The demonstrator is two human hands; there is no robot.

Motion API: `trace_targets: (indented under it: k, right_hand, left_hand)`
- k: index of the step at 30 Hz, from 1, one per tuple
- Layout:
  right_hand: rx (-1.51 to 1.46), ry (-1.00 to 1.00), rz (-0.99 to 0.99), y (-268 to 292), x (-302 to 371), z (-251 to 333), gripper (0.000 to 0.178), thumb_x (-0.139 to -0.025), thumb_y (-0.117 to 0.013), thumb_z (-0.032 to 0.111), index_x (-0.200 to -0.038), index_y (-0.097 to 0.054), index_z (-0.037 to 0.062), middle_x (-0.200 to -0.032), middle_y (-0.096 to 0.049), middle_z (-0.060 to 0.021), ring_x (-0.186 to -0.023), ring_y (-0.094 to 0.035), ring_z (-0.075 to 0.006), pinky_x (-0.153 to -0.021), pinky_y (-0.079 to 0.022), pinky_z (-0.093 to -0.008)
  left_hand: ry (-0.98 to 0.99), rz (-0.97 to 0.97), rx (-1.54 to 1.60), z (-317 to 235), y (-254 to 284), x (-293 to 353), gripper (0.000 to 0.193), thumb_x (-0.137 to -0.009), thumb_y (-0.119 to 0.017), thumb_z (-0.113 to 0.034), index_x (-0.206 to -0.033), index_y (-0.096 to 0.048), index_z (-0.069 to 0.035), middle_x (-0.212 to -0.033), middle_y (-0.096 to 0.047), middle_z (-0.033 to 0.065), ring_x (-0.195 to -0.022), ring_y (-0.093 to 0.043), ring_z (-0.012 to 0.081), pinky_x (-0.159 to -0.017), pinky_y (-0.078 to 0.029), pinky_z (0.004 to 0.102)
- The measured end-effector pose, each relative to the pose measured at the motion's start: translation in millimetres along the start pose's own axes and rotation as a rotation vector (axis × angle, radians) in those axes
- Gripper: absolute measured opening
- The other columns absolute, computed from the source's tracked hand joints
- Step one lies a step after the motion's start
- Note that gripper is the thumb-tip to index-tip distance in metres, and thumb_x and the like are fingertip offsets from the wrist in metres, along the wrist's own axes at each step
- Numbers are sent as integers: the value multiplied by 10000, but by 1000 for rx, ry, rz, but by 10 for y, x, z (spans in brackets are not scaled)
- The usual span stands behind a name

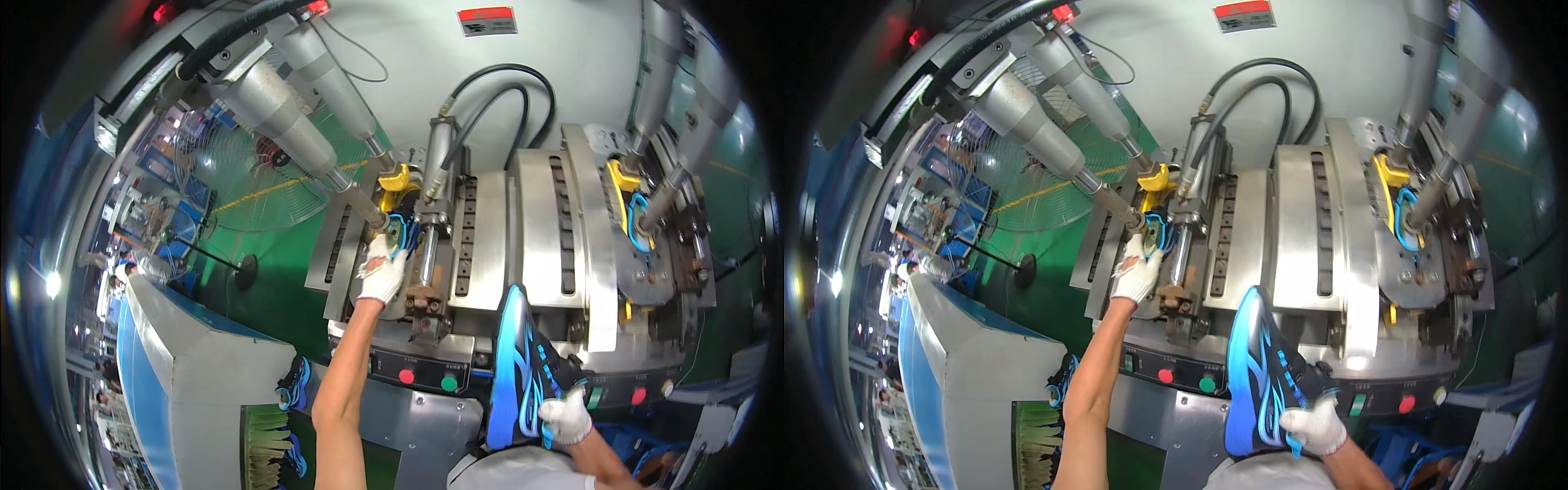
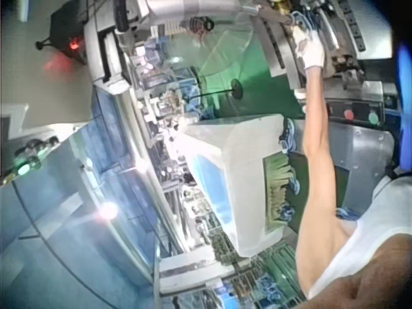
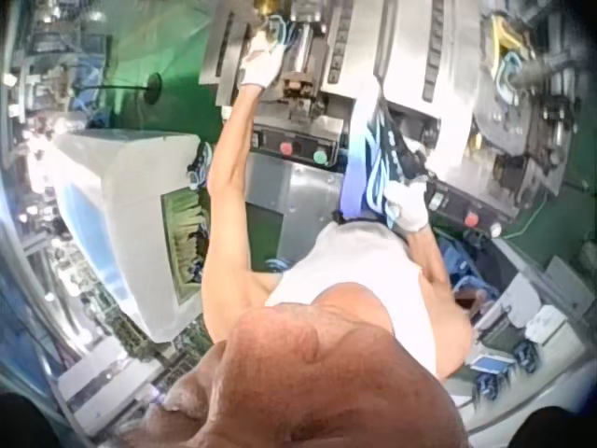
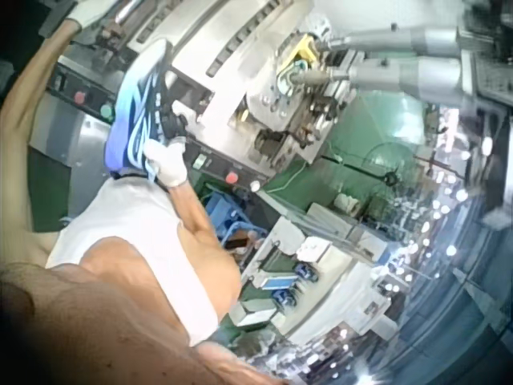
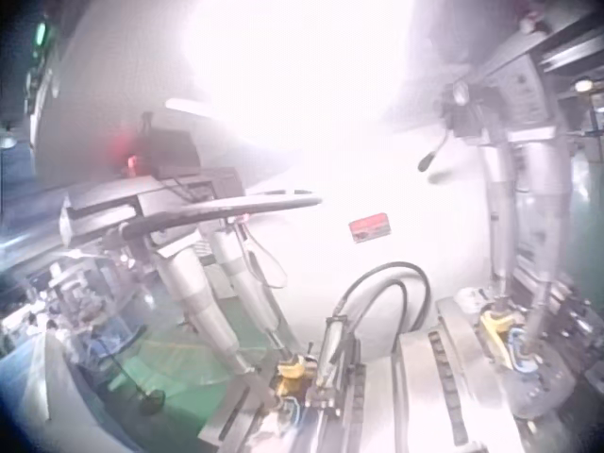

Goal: The person places shoes onto the pressing machine molds, presses buttons to activate the machine, removes the pressed shoes, and feeds them into a conveyor tunnel.

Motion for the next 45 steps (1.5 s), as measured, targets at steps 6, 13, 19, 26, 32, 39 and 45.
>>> trace_targets:
  k: [6,13,19,26,32,39,45]
  right_hand:
    - [246,-61,-141,384,300,-78,636,-821,-763,108,-1285,-347,-21,-1180,-510,-111,-1039,-522,-215,-888,-425,-362]
    - [1389,327,196,351,465,-11,310,-907,-620,45,-688,-403,68,-655,-350,1,-537,-376,-106,-481,-267,-280]
    - [192,-69,-291,155,-53,-85,266,-833,-688,-16,-1099,-698,-5,-1072,-692,-80,-881,-668,-148,-784,-559,-310]
    - [196,105,34,-1473,-2224,-505,336,-841,-744,66,-1141,-593,85,-870,-615,-38,-644,-551,-135,-514,-449,-300]
    - [506,20,-270,-1233,-4277,-1101,136,-828,-706,63,-910,-612,118,-732,-629,-71,-617,-629,-222,-485,-483,-400]
    - [1902,154,-460,-1168,-5245,-1421,276,-894,-564,246,-987,-770,88,-1143,-730,-159,-1096,-693,-303,-913,-549,-437]
    - [1632,33,-59,-630,-5153,-1500,332,-876,-624,314,-1132,-758,150,-1129,-740,-137,-1073,-690,-303,-925,-529,-404]
  left_hand:
    - [47,-118,-315,293,-712,-632,569,-859,-721,-461,-1132,-637,31,-1051,-707,269,-990,-691,430,-906,-536,491]
    - [208,101,-234,276,-207,-1083,768,-792,-781,-470,-1260,-469,53,-1169,-684,284,-1093,-677,427,-971,-513,486]
    - [209,-171,-27,-106,1086,307,786,-792,-794,-416,-1332,-458,46,-1187,-670,273,-1107,-665,404,-983,-502,445]
    - [453,-301,124,604,1623,3016,707,-763,-846,-268,-1324,-496,-17,-1116,-697,192,-1075,-674,351,-958,-500,426]
    - [984,-94,30,1481,945,5076,701,-721,-839,-287,-1284,-512,-27,-1052,-697,191,-1009,-665,391,-936,-494,476]
    - [1158,-244,85,1778,248,5719,713,-706,-848,-236,-1294,-508,-19,-1021,-704,171,-983,-675,364,-921,-501,455]
    - [1006,-203,89,1480,-129,5840,690,-750,-842,-308,-1312,-558,-26,-1189,-675,225,-1126,-646,397,-943,-505,458]
Point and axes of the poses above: each hand's wrist, its own x-axis away from the middle knuckle, its own y-axis out of the back of the hand, z = x × y, the point moved 10 cm from there along -x, towards the middle knuckle
